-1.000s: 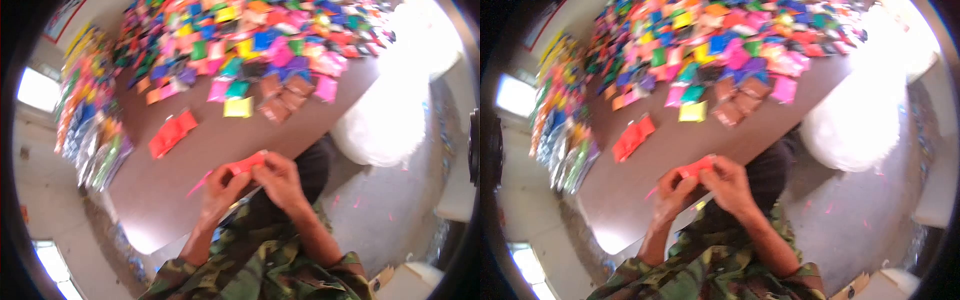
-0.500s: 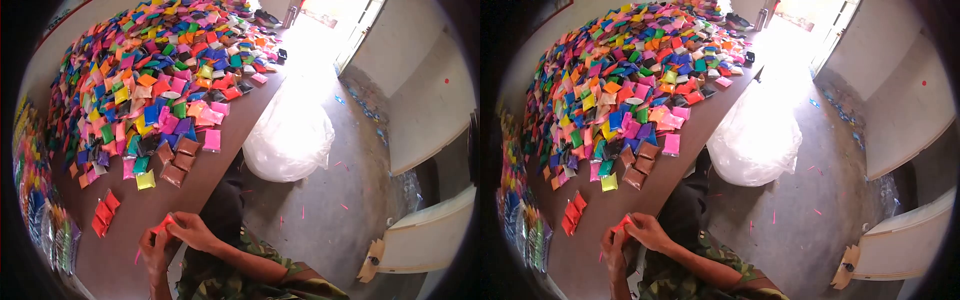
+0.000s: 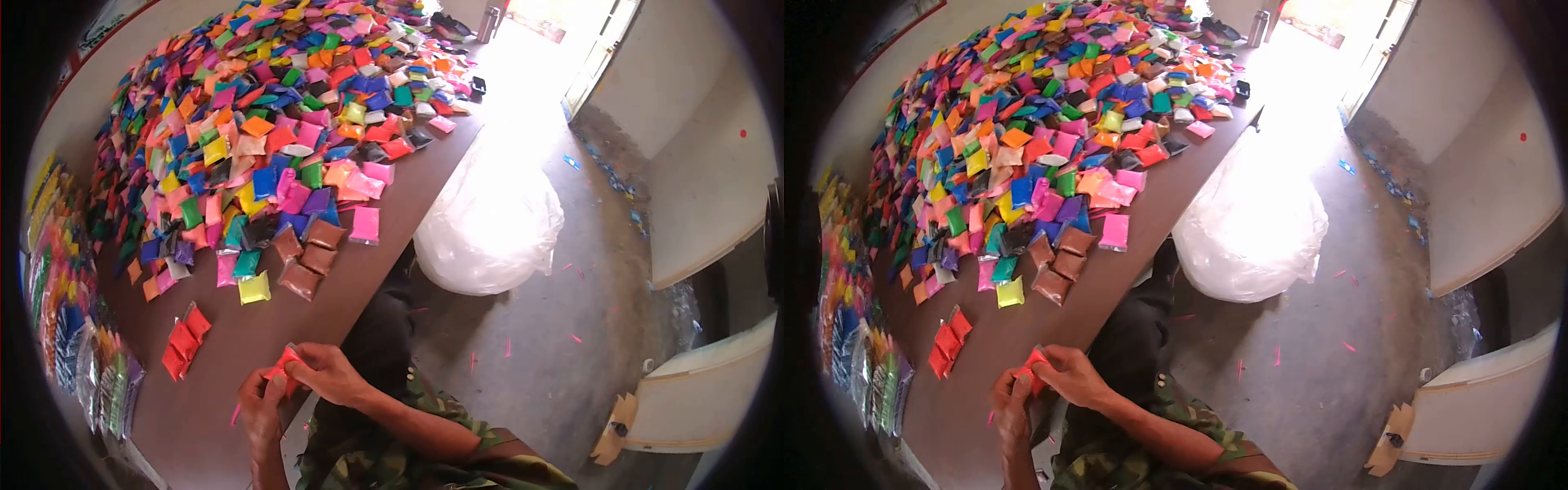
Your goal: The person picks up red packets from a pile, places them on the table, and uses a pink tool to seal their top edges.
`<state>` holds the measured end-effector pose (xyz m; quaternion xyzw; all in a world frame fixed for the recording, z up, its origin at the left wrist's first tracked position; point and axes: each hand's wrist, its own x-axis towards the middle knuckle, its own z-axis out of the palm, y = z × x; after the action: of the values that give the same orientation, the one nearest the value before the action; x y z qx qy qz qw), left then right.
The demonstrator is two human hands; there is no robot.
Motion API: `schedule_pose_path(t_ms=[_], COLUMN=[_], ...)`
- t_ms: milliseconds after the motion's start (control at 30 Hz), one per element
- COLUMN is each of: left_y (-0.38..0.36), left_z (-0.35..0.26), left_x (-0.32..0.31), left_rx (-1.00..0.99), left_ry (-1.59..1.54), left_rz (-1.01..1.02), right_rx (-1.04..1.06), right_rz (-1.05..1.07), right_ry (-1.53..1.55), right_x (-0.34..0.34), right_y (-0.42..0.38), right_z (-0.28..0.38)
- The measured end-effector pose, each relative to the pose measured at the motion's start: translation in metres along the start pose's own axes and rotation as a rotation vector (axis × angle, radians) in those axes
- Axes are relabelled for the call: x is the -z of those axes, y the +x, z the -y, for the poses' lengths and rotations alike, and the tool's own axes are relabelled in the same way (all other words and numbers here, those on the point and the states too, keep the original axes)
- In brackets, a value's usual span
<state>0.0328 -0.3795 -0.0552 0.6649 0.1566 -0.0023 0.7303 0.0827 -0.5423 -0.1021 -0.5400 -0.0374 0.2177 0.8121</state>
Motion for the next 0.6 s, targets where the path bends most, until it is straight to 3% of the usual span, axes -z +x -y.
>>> schedule_pose_path(t_ms=[33, 267, 400, 600], left_y=[0.000, 0.002, 0.003, -0.003], left_z=[0.002, 0.000, 0.000, -0.001], left_x=[0.004, 0.000, 0.002, 0.012], left_rx=[0.030, -0.010, 0.000, 0.126], left_ry=[-0.083, 0.231, 0.148, 0.087], left_rz=[0.007, -0.079, 0.019, 0.033], right_rx=[0.016, -0.013, -0.001, 0.048], right_rz=[0.015, 0.011, -0.037, 0.030], right_ry=[0.028, -0.061, 0.064, -0.152], right_x=[-0.001, 0.000, 0.001, 0.003], right_y=[0.002, -0.003, -0.001, -0.003], right_z=[-0.007, 0.021, 0.006, 0.006])
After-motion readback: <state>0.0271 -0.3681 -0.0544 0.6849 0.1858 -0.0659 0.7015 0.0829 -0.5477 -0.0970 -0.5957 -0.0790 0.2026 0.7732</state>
